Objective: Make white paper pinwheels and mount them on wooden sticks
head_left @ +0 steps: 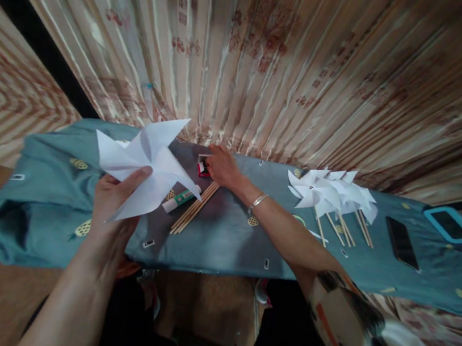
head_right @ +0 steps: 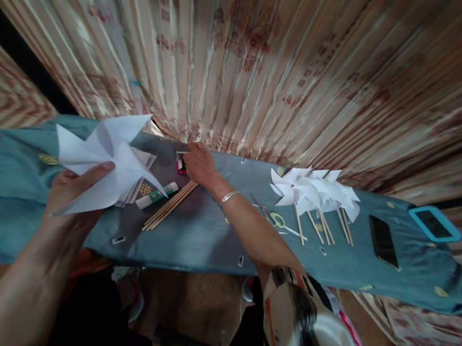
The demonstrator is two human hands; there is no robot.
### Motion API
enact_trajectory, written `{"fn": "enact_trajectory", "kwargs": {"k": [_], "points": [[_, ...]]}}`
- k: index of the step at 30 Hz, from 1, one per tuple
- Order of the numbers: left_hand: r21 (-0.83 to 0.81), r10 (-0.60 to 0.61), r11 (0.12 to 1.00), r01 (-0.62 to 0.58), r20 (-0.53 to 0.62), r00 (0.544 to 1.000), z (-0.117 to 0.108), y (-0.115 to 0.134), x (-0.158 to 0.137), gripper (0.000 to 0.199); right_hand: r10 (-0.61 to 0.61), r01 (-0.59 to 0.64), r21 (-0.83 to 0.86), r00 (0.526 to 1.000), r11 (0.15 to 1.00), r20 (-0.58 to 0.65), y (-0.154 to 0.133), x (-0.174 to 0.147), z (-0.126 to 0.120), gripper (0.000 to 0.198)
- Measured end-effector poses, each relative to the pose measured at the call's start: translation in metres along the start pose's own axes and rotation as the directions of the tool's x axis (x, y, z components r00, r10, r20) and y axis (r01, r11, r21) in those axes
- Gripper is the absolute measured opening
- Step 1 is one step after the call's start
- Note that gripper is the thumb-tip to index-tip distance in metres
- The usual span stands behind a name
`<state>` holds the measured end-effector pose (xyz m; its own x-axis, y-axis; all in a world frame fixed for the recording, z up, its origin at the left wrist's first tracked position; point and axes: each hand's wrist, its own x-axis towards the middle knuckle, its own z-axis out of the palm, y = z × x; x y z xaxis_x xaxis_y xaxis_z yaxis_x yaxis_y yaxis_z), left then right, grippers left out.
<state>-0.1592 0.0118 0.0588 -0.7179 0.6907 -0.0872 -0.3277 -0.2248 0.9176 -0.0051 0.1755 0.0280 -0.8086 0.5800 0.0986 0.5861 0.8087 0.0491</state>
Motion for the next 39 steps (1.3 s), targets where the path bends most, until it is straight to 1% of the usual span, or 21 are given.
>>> {"fn": "enact_trajectory", "kwargs": {"k": [3,6,10,17,22,28,31,34,39], "points": [[-0.027,-0.004,1.0,0.003,-0.017,1.0,0.001,0.001,-0.001,0.031,0.029,-0.026,-0.06,0.998,0.998,0.05,-0.001,0.005,0.003,0.026],[-0.049,-0.018,0.999,0.016,-0.033,0.999,0.004,0.002,-0.002,0.035,0.042,-0.036,-0.068,0.995,0.997,0.089,-0.001,0.008,0.002,0.026],[-0.071,-0.035,0.997,0.033,-0.023,0.999,0.008,0.003,-0.004,0.032,0.052,-0.045,-0.071,0.992,0.996,0.111,-0.003,0.012,0.002,0.026],[-0.051,-0.035,0.998,0.033,-0.042,0.998,0.01,0.0,-0.004,0.031,0.046,-0.037,-0.08,0.991,0.996,0.122,-0.005,0.015,0.005,0.025],[-0.079,-0.027,0.997,0.025,-0.017,0.999,0.009,0.001,-0.005,0.032,0.061,-0.05,-0.084,0.99,0.995,0.125,-0.005,0.015,0.001,0.024],[-0.058,-0.033,0.998,0.031,-0.042,0.999,0.009,0.002,-0.005,0.031,0.067,-0.057,-0.079,0.989,0.995,0.135,-0.005,0.018,-0.001,0.025],[-0.056,-0.028,0.998,0.025,-0.049,0.998,0.008,0.0,-0.005,0.031,0.041,-0.032,-0.073,0.99,0.997,0.133,-0.004,0.017,0.002,0.025],[-0.063,-0.024,0.998,0.022,-0.034,0.999,0.007,-0.001,-0.004,0.03,0.014,-0.006,-0.068,0.992,0.998,0.121,-0.004,0.013,0.004,0.024],[-0.08,-0.016,0.997,0.015,-0.011,1.0,0.006,-0.001,-0.004,0.029,0.04,-0.036,-0.048,0.995,0.998,0.091,-0.003,0.008,0.003,0.029]]}}
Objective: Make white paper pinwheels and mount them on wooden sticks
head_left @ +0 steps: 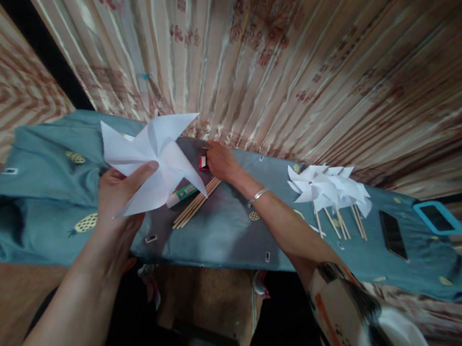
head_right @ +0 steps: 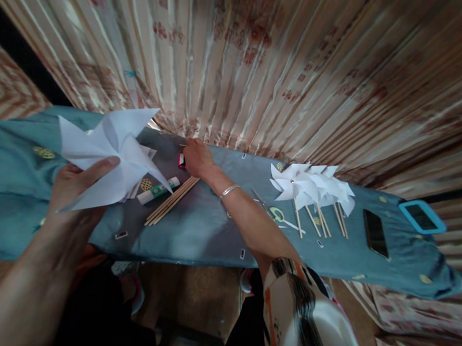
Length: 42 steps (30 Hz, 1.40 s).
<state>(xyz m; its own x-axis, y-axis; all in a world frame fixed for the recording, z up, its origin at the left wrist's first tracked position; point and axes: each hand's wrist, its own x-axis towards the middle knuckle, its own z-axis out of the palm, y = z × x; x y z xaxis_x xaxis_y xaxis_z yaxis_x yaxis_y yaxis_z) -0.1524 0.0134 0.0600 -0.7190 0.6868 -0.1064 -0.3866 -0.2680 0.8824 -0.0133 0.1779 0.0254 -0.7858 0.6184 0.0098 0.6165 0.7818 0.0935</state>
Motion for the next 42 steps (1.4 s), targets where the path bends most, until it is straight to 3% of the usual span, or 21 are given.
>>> {"fn": "enact_trajectory", "kwargs": {"k": [15,32,42], "points": [[0.018,-0.008,1.0,0.008,-0.007,1.0,0.001,0.001,0.0,0.032,0.062,-0.063,0.168,0.998,0.984,0.009,0.005,0.012,0.008,0.035],[0.008,-0.007,1.0,0.007,-0.006,1.0,0.0,0.0,-0.001,0.032,0.062,-0.063,0.163,0.998,0.985,0.009,-0.003,0.006,-0.003,0.028],[-0.02,-0.011,1.0,0.011,0.019,1.0,-0.002,-0.001,-0.001,0.031,0.147,-0.122,0.279,0.986,0.953,-0.072,-0.004,-0.004,-0.003,0.026]]}}
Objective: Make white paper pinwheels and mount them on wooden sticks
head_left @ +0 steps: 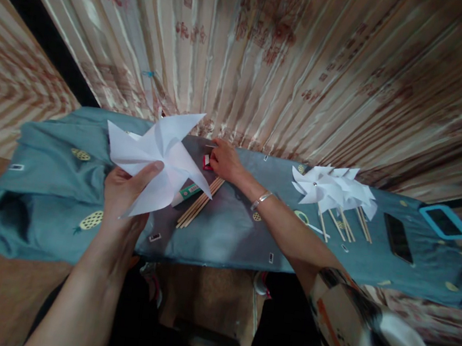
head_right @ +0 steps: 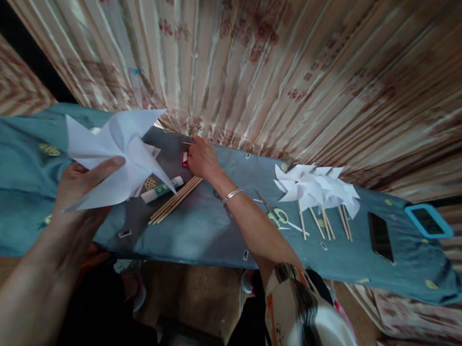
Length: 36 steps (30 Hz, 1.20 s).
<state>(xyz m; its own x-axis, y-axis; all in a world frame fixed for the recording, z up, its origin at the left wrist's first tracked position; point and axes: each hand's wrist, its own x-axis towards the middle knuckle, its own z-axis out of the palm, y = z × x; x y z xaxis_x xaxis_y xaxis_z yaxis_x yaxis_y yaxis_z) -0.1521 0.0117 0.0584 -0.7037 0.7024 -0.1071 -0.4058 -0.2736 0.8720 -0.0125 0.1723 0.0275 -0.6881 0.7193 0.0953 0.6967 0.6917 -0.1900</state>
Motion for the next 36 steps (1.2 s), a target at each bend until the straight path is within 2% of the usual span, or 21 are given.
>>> {"fn": "enact_trajectory", "kwargs": {"k": [3,5,7,10,13,17,20,24,33,36], "points": [[-0.001,-0.004,1.0,0.004,-0.001,1.0,-0.001,-0.002,0.001,0.033,0.029,-0.025,0.056,0.998,0.998,-0.062,0.002,-0.014,-0.005,0.022],[0.005,-0.01,1.0,0.01,-0.003,1.0,0.001,-0.004,0.001,0.033,0.05,-0.034,0.134,0.992,0.99,-0.118,0.005,-0.035,-0.009,0.019],[0.022,-0.023,0.999,0.023,-0.002,1.0,0.004,-0.008,-0.004,0.032,0.144,-0.058,0.389,0.97,0.919,-0.197,0.011,-0.066,-0.01,0.015],[0.071,-0.089,0.994,0.083,0.093,0.992,0.013,-0.017,-0.017,0.03,0.275,-0.103,0.632,0.944,0.768,-0.18,0.024,-0.123,-0.006,0.012],[0.198,-0.192,0.968,0.155,0.184,0.964,0.023,-0.032,-0.032,0.03,0.358,-0.178,0.689,0.925,0.703,-0.126,0.037,-0.177,0.003,0.012],[0.313,-0.26,0.932,0.181,0.232,0.937,0.035,-0.056,-0.045,0.034,0.368,-0.221,0.591,0.919,0.776,-0.139,0.047,-0.223,0.014,0.006],[0.331,-0.263,0.928,0.172,0.252,0.931,0.042,-0.07,-0.05,0.035,0.348,-0.233,0.523,0.928,0.82,-0.133,0.049,-0.237,0.018,0.007],[0.368,-0.279,0.916,0.162,0.29,0.915,0.05,-0.081,-0.052,0.035,0.357,-0.24,0.501,0.922,0.832,-0.151,0.049,-0.238,0.021,0.006],[0.352,-0.32,0.913,0.207,0.299,0.899,0.055,-0.089,-0.054,0.029,0.397,-0.228,0.527,0.888,0.819,-0.233,0.057,-0.245,0.017,0.006],[0.342,-0.334,0.912,0.226,0.297,0.895,0.053,-0.091,-0.055,0.031,0.364,-0.192,0.508,0.893,0.84,-0.264,0.053,-0.243,0.018,0.004]]}}
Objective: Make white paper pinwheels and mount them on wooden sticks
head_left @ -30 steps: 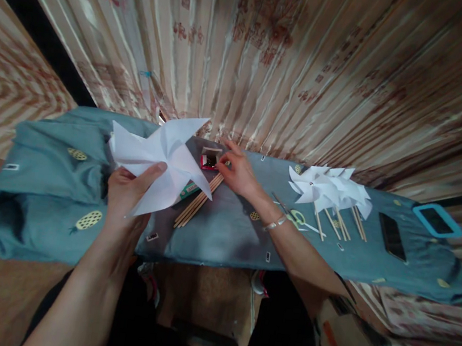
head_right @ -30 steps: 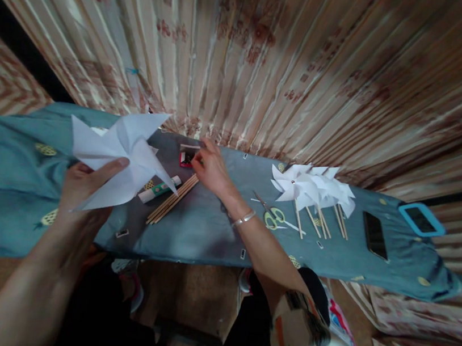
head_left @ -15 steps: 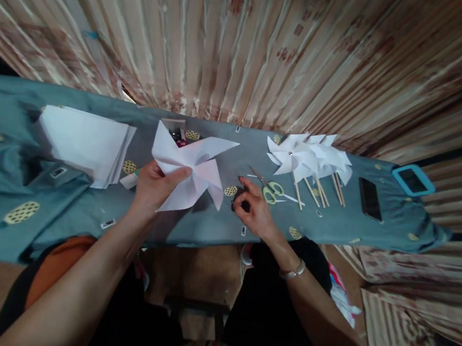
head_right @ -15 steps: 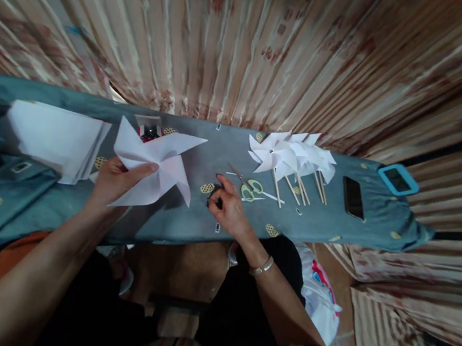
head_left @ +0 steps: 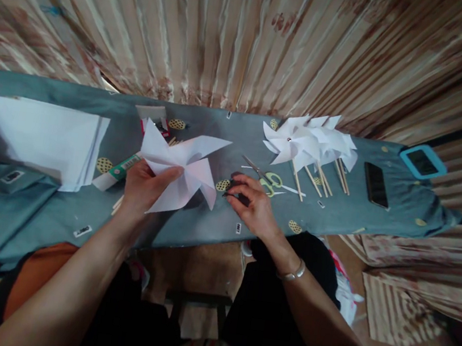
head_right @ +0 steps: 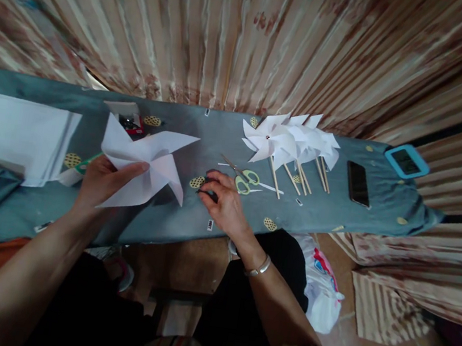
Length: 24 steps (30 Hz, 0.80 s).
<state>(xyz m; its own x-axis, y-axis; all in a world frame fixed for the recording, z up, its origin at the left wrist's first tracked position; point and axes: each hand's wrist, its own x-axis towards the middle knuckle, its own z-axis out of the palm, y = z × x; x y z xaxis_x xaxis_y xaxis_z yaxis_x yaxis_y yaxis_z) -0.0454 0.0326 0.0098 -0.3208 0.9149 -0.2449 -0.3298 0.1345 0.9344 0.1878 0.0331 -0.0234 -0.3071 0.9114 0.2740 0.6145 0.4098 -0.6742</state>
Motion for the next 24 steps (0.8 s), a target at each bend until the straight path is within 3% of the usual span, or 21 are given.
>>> {"fn": "enact_trajectory", "kwargs": {"k": [8,15,20,24], "points": [[0.101,-0.005,0.995,0.003,0.016,1.0,0.001,-0.003,-0.002,0.036,-0.094,0.099,-0.165,0.995,0.981,0.037,-0.014,-0.002,0.012,0.018],[0.207,0.105,0.971,-0.117,0.071,0.992,0.006,-0.001,-0.008,0.03,0.058,-0.046,0.058,0.974,0.997,-0.219,-0.038,0.0,-0.016,0.005],[0.194,0.126,0.968,-0.161,0.18,0.976,0.014,-0.004,-0.019,0.033,-0.029,0.04,0.072,0.989,0.997,-0.147,-0.073,-0.001,-0.019,0.004],[0.189,0.111,0.97,-0.15,0.202,0.973,0.018,-0.002,-0.028,0.037,-0.057,0.064,0.051,0.99,0.997,-0.126,-0.076,0.0,-0.013,0.005]]}}
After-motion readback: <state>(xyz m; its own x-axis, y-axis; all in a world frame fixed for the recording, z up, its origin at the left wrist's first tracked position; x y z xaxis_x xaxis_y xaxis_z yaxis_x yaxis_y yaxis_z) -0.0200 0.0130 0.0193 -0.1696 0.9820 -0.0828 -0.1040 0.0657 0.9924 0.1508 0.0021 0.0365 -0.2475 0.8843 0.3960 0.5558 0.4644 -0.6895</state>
